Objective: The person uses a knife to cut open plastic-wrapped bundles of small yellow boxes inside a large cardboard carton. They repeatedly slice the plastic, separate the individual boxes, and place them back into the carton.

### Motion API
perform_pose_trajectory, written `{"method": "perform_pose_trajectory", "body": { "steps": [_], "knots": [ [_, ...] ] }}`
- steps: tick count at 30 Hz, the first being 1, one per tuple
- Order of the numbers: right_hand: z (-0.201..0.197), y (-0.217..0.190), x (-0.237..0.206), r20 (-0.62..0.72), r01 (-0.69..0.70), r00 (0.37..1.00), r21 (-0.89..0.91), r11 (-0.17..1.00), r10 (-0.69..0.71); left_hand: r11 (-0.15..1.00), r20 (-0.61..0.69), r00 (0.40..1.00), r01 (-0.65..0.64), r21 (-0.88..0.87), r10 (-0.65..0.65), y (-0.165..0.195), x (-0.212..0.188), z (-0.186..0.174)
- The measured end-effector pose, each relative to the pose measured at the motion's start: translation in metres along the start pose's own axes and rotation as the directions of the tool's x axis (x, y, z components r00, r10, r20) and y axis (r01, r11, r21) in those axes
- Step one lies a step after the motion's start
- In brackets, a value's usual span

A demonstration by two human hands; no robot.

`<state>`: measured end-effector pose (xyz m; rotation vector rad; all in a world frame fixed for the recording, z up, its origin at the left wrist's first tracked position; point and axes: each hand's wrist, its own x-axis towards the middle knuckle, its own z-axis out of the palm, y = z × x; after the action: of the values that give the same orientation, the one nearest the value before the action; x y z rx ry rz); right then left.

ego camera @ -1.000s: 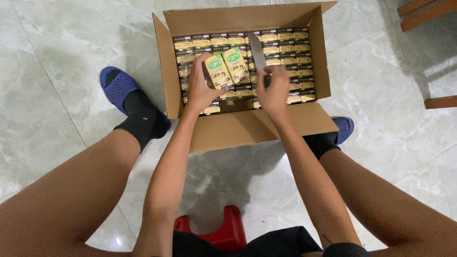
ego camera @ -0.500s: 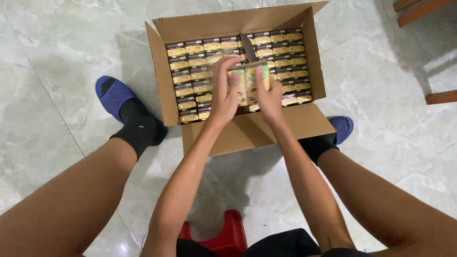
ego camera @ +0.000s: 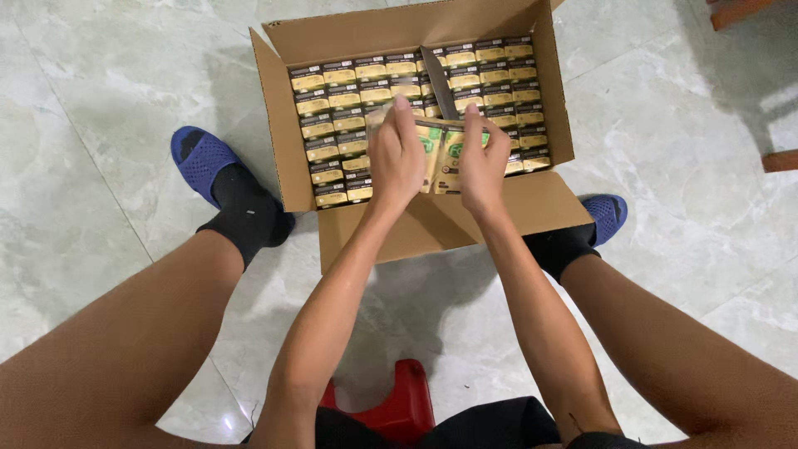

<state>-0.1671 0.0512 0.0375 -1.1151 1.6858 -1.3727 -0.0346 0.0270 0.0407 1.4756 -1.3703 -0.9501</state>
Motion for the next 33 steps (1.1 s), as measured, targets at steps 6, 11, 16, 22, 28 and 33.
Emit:
{"method": "perform_pose_trajectory", "body": {
  "steps": [6, 11, 16, 22, 28, 33],
  "knots": [
    [-0.008, 0.043, 0.022, 0.087, -0.245, 0.969, 0.193, 0.95, 0.232, 0.917, 0.201, 0.966, 0.225, -0.329, -0.165, -0.025, 0.007, 0.005],
    [-0.006, 0.035, 0.029, 0.362, -0.529, 0.828, 0.254, 0.809, 0.428, 0.414, 0.583, 0.646, 0.763, -0.496, -0.492, -0.038, 0.012, 0.005],
    [0.003, 0.022, 0.027, 0.428, -0.677, 0.732, 0.368, 0.638, 0.53, 0.593, 0.533, 0.776, 0.615, -0.519, -0.338, -0.056, 0.019, 0.004],
    [0.003, 0.036, 0.03, 0.096, -0.433, 0.901, 0.269, 0.86, 0.423, 0.951, -0.148, 0.964, -0.179, 0.252, 0.221, -0.054, 0.024, -0.017],
    [-0.003, 0.045, 0.031, -0.132, -0.256, 0.949, 0.208, 0.944, 0.286, 0.871, 0.207, 0.969, 0.015, 0.492, -0.133, -0.027, 0.035, -0.075],
    [-0.004, 0.035, 0.03, -0.135, -0.06, 0.989, -0.053, 0.997, 0.052, 0.8, 0.231, 0.973, -0.143, 0.583, 0.006, 0.0, 0.029, -0.078]
  ]
}}
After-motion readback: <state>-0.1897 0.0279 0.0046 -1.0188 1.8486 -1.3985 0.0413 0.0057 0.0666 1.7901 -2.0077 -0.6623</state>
